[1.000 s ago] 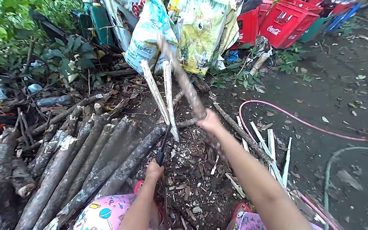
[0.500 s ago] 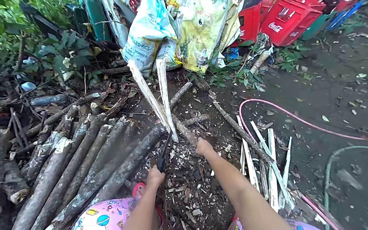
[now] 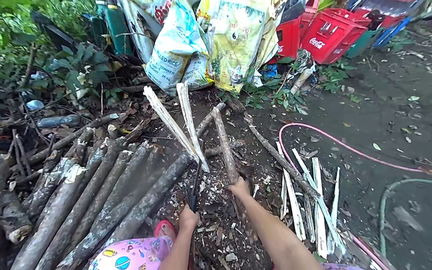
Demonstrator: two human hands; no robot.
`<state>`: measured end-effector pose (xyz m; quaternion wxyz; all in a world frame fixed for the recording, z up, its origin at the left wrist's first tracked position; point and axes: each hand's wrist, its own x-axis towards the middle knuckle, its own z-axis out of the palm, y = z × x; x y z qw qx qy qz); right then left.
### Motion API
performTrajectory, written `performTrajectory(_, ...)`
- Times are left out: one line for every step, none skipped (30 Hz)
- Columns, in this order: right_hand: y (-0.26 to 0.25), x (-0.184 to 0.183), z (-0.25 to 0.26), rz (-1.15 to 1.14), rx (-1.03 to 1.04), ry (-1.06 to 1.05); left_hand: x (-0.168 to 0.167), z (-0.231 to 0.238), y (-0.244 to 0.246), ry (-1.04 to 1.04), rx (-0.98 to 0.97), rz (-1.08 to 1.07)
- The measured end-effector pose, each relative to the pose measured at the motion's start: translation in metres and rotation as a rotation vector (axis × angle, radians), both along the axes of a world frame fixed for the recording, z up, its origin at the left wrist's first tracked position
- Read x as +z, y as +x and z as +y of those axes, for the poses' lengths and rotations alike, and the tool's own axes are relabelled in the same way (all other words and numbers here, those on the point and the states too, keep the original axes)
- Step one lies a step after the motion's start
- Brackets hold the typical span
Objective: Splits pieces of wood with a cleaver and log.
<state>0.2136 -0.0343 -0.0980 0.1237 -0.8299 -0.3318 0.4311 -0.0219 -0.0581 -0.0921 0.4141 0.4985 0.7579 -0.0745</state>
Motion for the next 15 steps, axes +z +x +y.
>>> performTrajectory(0.001, -0.004, -0.004, -0.027, -0.003, -0.031, -0.005, -0.003, 0.001, -0.002, 0.011, -0.004)
performTrajectory(0.001, -0.006, -0.005, -0.041, -0.004, -0.041, -0.008, -0.005, 0.001, 0.001, 0.022, -0.009)
performTrajectory(-0.001, 0.0, -0.002, -0.03, -0.003, -0.01, -0.012, -0.007, 0.001, 0.006, 0.03, -0.017)
performTrajectory(-0.005, 0.016, 0.006, 0.009, 0.009, 0.07, -0.014, -0.009, 0.001, 0.009, 0.031, -0.022)
performTrajectory(-0.012, 0.039, 0.017, 0.063, 0.031, 0.205, -0.018, -0.012, 0.002, 0.017, 0.031, -0.029)
performTrajectory(-0.019, 0.067, 0.03, 0.135, 0.056, 0.386, -0.023, -0.016, 0.003, 0.028, 0.028, -0.036)
performTrajectory(-0.029, 0.098, 0.043, 0.215, 0.082, 0.582, -0.029, -0.022, 0.003, 0.039, 0.025, -0.05)
performTrajectory(-0.04, 0.127, 0.053, 0.283, 0.1, 0.764, -0.035, -0.027, 0.005, 0.044, 0.019, -0.065)
performTrajectory(-0.05, 0.154, 0.06, 0.339, 0.131, 0.909, -0.04, -0.032, 0.006, 0.05, 0.012, -0.085)
performTrajectory(-0.061, 0.175, 0.064, 0.375, 0.171, 1.033, -0.044, -0.037, 0.008, 0.044, -0.004, -0.103)
performTrajectory(-0.071, 0.191, 0.064, 0.409, 0.2, 1.132, -0.047, -0.04, 0.008, 0.037, -0.021, -0.124)
performTrajectory(-0.078, 0.198, 0.065, 0.411, 0.221, 1.196, -0.049, -0.042, 0.009, 0.046, -0.032, -0.157)
performTrajectory(-0.083, 0.201, 0.063, 0.402, 0.229, 1.189, -0.051, -0.042, 0.01, 0.086, -0.025, -0.2)
performTrajectory(-0.085, 0.2, 0.059, 0.407, 0.236, 1.17, -0.05, -0.042, 0.011, 0.193, 0.027, -0.283)
performTrajectory(-0.086, 0.198, 0.053, 0.42, 0.221, 1.167, -0.044, -0.04, 0.012, 0.367, 0.124, -0.42)
